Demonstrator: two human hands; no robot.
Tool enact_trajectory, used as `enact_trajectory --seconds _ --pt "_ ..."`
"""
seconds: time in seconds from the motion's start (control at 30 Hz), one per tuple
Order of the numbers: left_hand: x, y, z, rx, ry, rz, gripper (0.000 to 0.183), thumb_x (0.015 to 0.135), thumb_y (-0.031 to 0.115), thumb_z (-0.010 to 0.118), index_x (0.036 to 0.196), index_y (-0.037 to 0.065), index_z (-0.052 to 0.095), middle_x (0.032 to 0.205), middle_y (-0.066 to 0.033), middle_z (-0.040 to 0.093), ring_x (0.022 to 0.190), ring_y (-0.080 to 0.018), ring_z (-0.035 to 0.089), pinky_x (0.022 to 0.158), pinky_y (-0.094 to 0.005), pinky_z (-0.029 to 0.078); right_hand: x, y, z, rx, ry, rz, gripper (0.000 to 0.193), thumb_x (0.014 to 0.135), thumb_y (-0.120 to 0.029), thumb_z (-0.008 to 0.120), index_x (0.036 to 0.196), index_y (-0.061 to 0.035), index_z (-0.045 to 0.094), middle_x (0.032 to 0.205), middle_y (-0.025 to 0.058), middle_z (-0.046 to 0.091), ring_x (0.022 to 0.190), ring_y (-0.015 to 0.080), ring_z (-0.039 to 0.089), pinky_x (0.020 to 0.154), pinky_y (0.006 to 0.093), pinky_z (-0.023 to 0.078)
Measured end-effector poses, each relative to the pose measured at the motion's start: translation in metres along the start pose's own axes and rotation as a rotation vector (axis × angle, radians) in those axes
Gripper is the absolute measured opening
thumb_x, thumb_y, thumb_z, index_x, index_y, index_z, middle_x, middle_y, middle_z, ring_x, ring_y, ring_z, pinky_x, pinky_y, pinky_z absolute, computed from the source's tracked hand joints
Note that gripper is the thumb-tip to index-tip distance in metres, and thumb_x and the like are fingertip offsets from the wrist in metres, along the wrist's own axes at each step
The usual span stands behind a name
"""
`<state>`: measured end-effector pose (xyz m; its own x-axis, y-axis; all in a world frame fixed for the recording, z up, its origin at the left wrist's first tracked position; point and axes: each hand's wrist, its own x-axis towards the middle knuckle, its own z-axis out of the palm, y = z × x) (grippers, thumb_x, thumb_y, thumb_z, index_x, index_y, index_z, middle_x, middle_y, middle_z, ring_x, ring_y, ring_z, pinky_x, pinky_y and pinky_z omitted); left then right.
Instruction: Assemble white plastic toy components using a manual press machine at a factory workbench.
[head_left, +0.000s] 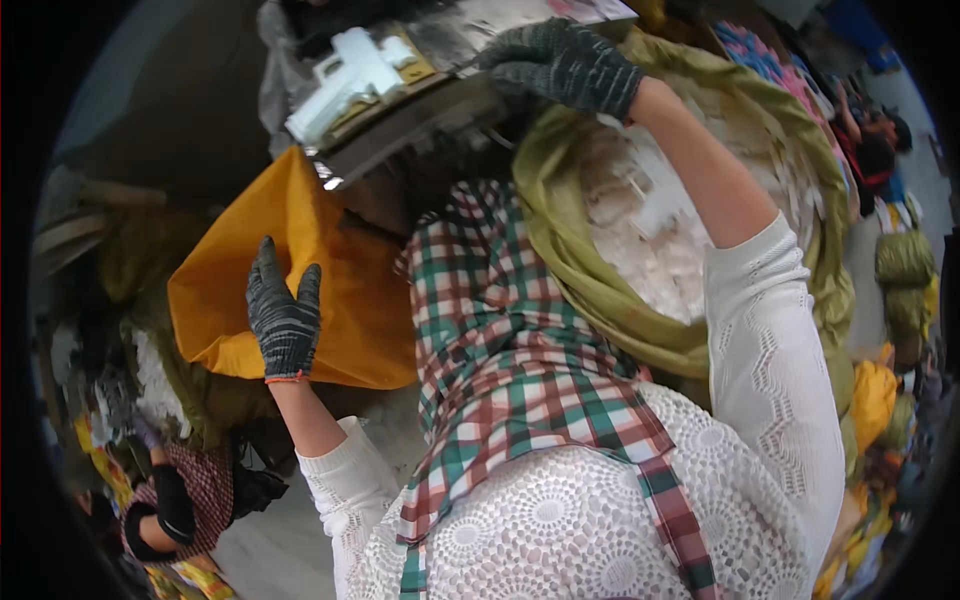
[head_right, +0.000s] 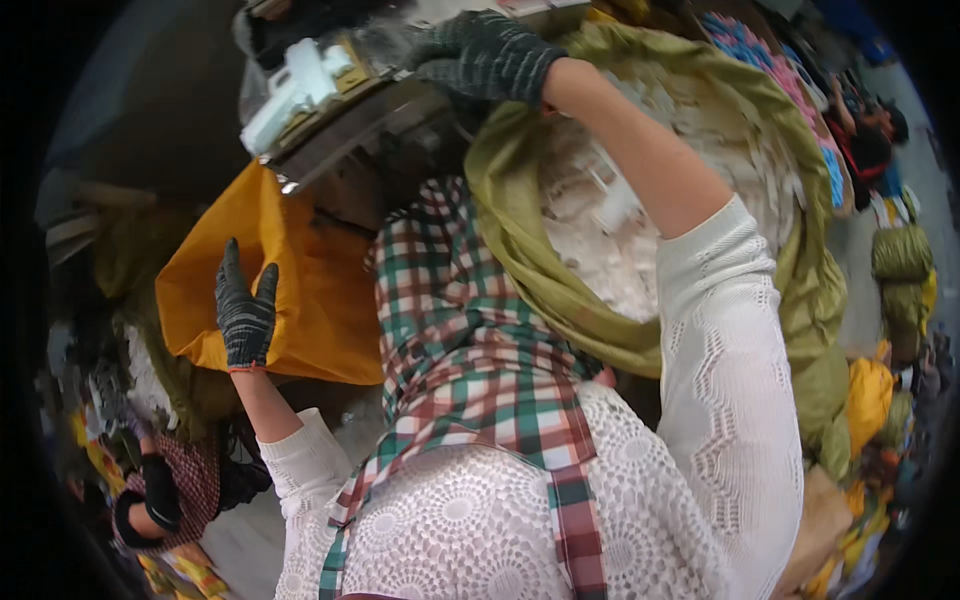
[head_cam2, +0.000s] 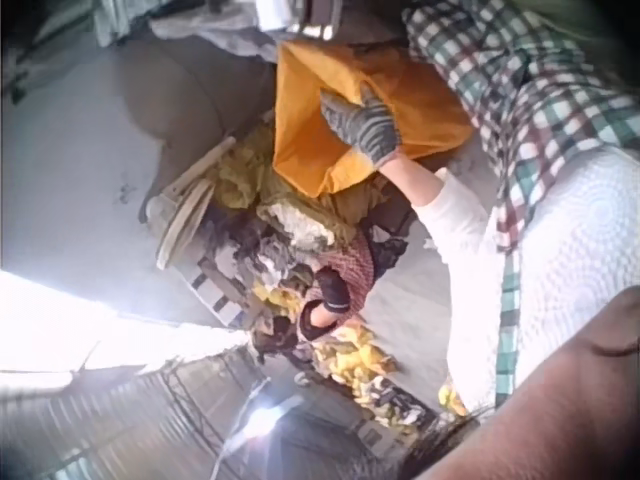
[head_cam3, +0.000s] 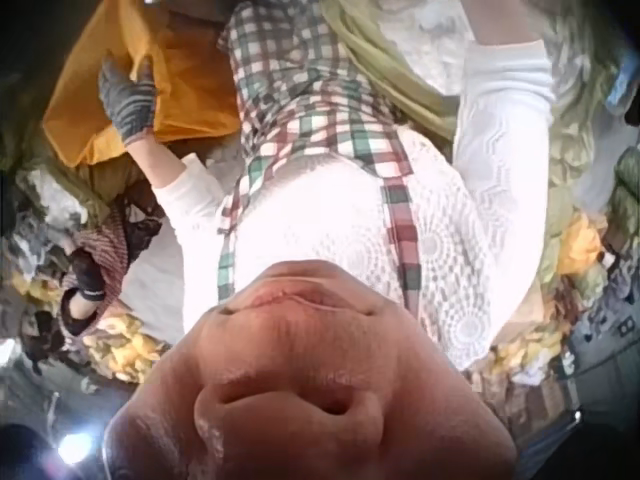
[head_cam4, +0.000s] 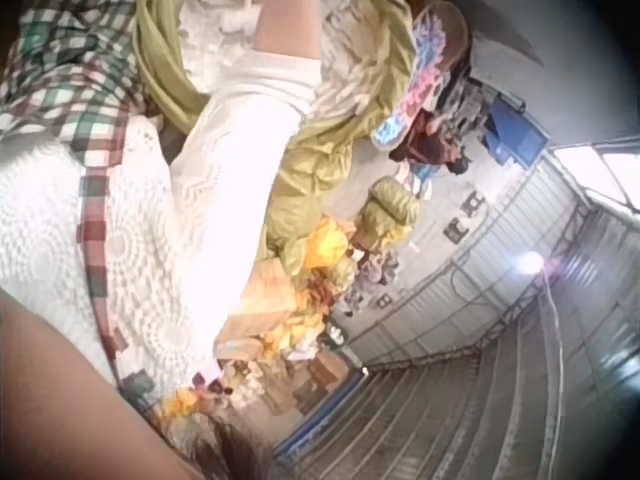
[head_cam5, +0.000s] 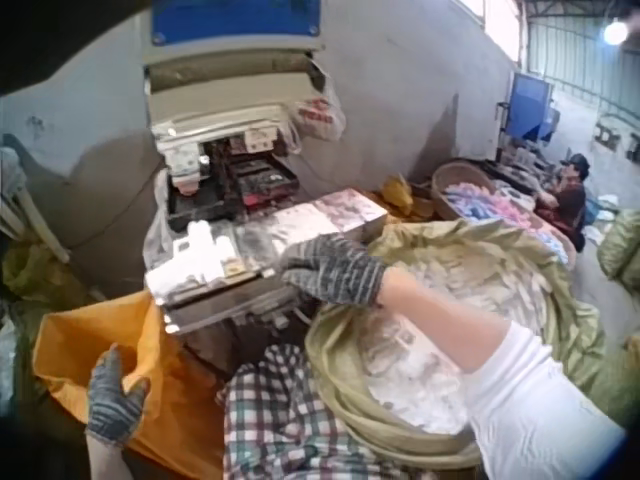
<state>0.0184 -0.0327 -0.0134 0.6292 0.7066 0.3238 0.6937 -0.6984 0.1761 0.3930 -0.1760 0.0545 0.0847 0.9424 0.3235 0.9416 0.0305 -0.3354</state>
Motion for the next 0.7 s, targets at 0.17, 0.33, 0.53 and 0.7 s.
enact_trajectory --seconds 0.17,0.33,0.53,0.7 --pt "0.01 0.034 0.012 -0.068 -0.27 -0.048 0.057 0.083 0.028 0.06 0.133 0.008 0.038 0.128 -0.0179 0.047 0.12 -0.0356 0.041 0.098 -0.0405 0.034 -0.117 0.079 0.02 -0.413 -0.444 0.653 0.045 0.076 -0.037 0.06 0.111 -0.0086 0.057 0.105 0.0156 0.061 0.095 0.0316 0.059 0.083 0.0394 0.045" --pt "0.007 0.059 0.02 -0.134 -0.324 0.048 0.056 0.083 0.025 0.06 0.132 0.007 0.039 0.124 -0.0193 0.05 0.116 -0.0341 0.046 0.095 -0.0397 0.038 -0.176 0.084 0.051 -0.512 -0.585 0.816 0.063 0.075 -0.036 0.06 0.127 -0.0074 0.041 0.113 0.0187 0.057 0.105 0.0314 0.054 0.091 0.0463 0.039" --pt "-0.005 0.081 0.035 -0.253 -0.324 0.223 0.058 0.08 0.018 0.064 0.13 0.002 0.039 0.121 -0.0194 0.052 0.113 -0.0297 0.049 0.094 -0.0359 0.039 -0.147 0.02 0.037 -0.505 -0.215 0.502 0.062 0.073 -0.035 0.063 0.125 -0.0069 0.044 0.108 0.0174 0.059 0.105 0.0288 0.056 0.094 0.0477 0.037" --pt "-0.022 0.151 0.036 -1.001 -0.327 0.215 0.048 0.083 0.012 0.061 0.126 0.0 0.044 0.116 -0.013 0.055 0.107 -0.0217 0.051 0.092 -0.0319 0.04 -0.095 -0.057 0.026 -0.31 0.287 -0.139 0.029 0.072 -0.029 0.064 0.087 -0.0042 0.063 0.076 0.0117 0.063 0.075 0.0219 0.063 0.065 0.033 0.053"
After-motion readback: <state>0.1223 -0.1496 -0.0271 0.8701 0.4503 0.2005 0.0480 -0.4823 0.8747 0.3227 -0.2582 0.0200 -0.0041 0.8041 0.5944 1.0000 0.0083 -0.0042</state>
